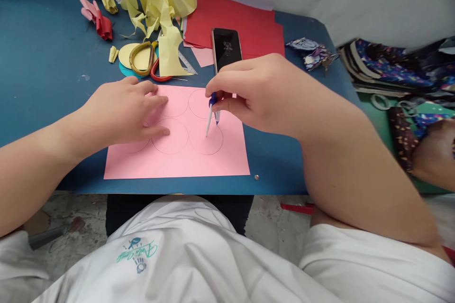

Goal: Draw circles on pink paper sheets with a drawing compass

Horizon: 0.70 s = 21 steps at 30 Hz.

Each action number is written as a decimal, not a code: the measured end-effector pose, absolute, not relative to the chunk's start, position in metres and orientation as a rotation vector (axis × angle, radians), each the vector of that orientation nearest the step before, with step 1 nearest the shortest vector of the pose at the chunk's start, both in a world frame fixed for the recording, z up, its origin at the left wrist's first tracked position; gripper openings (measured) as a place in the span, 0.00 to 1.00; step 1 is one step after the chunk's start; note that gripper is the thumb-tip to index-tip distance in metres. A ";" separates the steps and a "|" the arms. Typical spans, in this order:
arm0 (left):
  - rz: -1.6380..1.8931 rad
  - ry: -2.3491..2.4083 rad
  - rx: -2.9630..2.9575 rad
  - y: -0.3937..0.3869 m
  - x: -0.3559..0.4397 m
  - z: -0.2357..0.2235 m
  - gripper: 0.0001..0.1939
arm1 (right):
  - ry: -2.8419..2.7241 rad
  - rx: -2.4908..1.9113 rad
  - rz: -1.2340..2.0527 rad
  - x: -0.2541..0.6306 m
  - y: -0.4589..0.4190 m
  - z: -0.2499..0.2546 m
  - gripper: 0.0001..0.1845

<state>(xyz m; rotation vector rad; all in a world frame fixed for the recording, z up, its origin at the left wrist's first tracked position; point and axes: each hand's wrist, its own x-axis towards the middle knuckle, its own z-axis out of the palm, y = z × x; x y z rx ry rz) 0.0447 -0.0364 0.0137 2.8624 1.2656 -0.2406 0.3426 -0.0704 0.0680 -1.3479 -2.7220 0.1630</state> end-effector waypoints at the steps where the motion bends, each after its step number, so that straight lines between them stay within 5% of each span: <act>1: -0.207 1.263 2.849 -0.036 0.044 0.013 0.35 | -2.706 -1.282 0.212 0.344 -0.071 0.067 0.15; 21: -0.249 1.264 2.884 -0.035 0.046 0.013 0.36 | -2.722 -1.149 0.541 0.363 -0.094 0.071 0.22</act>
